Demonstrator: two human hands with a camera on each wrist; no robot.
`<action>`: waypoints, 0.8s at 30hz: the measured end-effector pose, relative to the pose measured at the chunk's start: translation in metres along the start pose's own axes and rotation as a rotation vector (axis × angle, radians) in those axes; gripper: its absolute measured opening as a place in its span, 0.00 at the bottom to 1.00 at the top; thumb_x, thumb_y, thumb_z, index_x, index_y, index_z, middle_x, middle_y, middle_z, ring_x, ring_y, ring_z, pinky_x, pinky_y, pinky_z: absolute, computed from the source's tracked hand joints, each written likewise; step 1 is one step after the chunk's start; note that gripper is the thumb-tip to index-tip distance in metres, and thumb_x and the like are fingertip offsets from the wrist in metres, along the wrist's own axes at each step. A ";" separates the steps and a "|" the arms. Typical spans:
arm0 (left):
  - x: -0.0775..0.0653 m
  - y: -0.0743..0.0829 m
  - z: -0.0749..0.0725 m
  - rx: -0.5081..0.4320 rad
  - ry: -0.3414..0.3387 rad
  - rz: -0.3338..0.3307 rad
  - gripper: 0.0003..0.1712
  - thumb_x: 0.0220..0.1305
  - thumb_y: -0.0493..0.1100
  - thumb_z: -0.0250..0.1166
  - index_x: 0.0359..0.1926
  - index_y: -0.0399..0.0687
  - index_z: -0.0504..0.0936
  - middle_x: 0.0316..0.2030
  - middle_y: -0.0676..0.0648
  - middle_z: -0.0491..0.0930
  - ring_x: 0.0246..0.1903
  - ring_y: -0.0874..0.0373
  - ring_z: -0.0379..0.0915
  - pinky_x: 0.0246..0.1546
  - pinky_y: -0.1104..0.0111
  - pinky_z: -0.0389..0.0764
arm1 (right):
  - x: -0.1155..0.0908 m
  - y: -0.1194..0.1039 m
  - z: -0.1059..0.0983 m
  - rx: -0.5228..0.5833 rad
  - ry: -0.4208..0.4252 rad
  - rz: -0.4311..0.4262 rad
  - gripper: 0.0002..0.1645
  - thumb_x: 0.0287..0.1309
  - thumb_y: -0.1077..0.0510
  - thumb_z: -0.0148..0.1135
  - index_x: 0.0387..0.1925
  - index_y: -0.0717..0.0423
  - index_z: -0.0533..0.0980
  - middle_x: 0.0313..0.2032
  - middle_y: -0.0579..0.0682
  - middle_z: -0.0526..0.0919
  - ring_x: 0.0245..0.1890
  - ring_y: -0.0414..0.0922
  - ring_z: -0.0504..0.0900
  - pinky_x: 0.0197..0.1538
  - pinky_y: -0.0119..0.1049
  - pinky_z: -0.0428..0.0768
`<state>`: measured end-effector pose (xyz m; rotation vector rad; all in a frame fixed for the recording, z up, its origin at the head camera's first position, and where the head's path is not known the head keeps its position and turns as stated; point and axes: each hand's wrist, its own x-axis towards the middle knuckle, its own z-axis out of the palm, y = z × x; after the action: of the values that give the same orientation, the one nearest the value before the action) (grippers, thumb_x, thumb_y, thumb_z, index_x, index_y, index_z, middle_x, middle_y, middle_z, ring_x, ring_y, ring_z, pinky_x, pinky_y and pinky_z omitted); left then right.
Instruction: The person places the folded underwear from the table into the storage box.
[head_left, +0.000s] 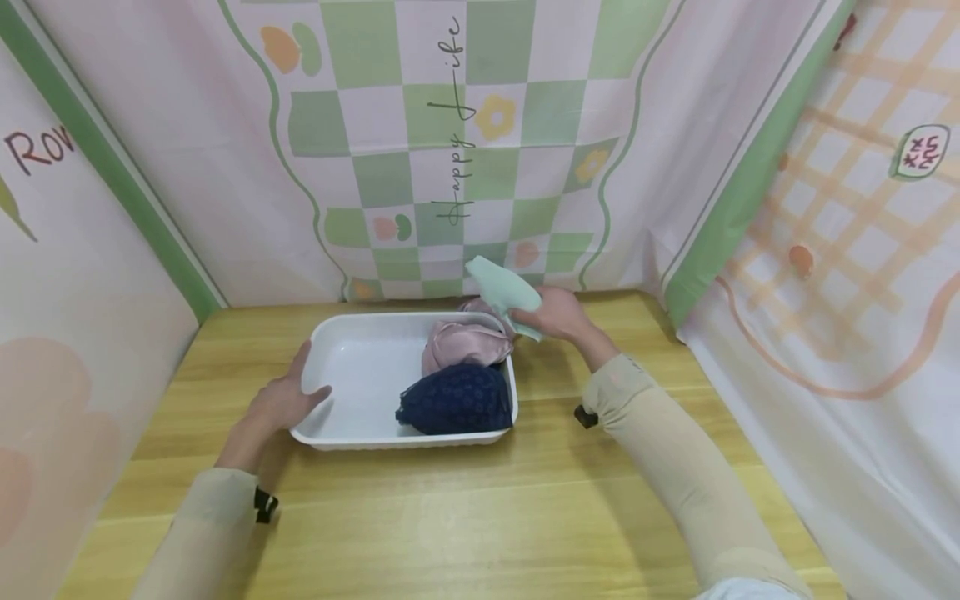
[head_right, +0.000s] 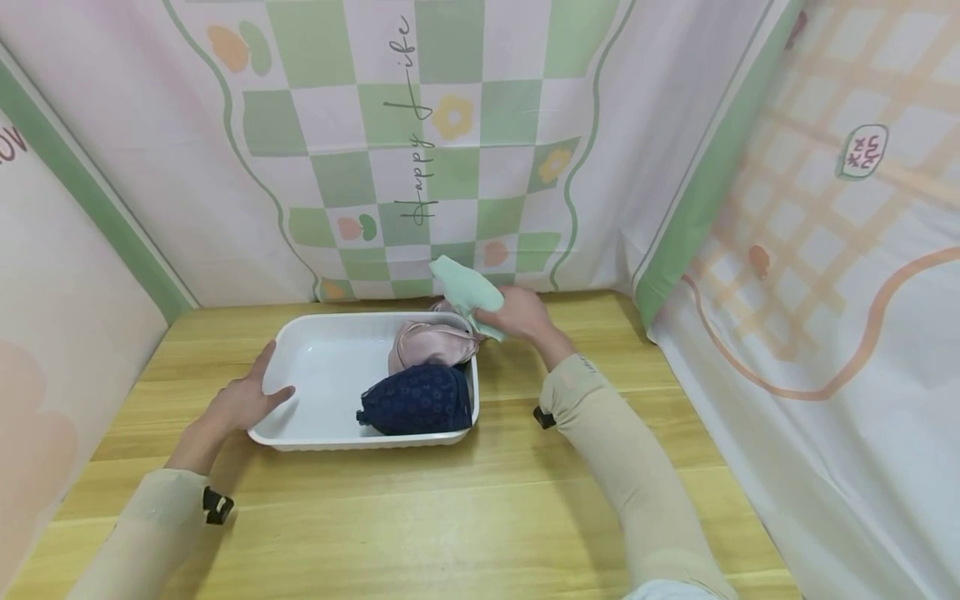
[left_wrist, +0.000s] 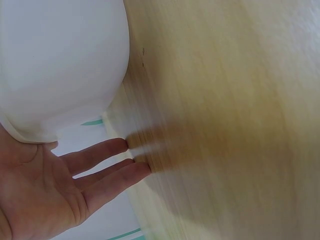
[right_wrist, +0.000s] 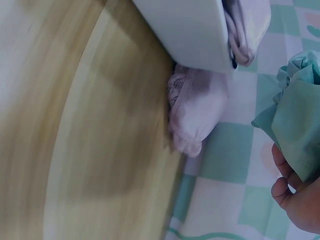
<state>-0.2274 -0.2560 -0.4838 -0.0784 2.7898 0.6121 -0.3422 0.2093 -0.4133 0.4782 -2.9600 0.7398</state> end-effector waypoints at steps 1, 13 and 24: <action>0.000 0.000 0.000 0.003 0.002 0.002 0.58 0.70 0.68 0.51 0.78 0.53 0.20 0.62 0.21 0.69 0.44 0.39 0.79 0.48 0.44 0.79 | 0.001 -0.002 0.000 -0.005 -0.005 -0.006 0.25 0.53 0.34 0.64 0.35 0.52 0.80 0.30 0.52 0.86 0.30 0.50 0.80 0.34 0.40 0.76; 0.001 -0.001 0.001 0.015 0.023 0.032 0.58 0.71 0.66 0.51 0.78 0.52 0.20 0.64 0.21 0.67 0.51 0.28 0.77 0.51 0.40 0.77 | 0.003 -0.035 0.002 -0.029 -0.039 -0.101 0.22 0.51 0.35 0.65 0.27 0.49 0.76 0.25 0.48 0.83 0.25 0.47 0.78 0.29 0.38 0.73; 0.000 -0.001 0.001 0.021 0.023 0.040 0.58 0.71 0.65 0.51 0.77 0.51 0.19 0.63 0.20 0.68 0.49 0.29 0.78 0.48 0.42 0.79 | 0.009 -0.054 0.005 -0.104 -0.088 -0.146 0.24 0.50 0.35 0.65 0.32 0.50 0.77 0.25 0.46 0.82 0.25 0.45 0.77 0.29 0.38 0.72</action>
<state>-0.2272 -0.2562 -0.4853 -0.0253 2.8254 0.5945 -0.3335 0.1593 -0.3927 0.7268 -2.9832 0.5611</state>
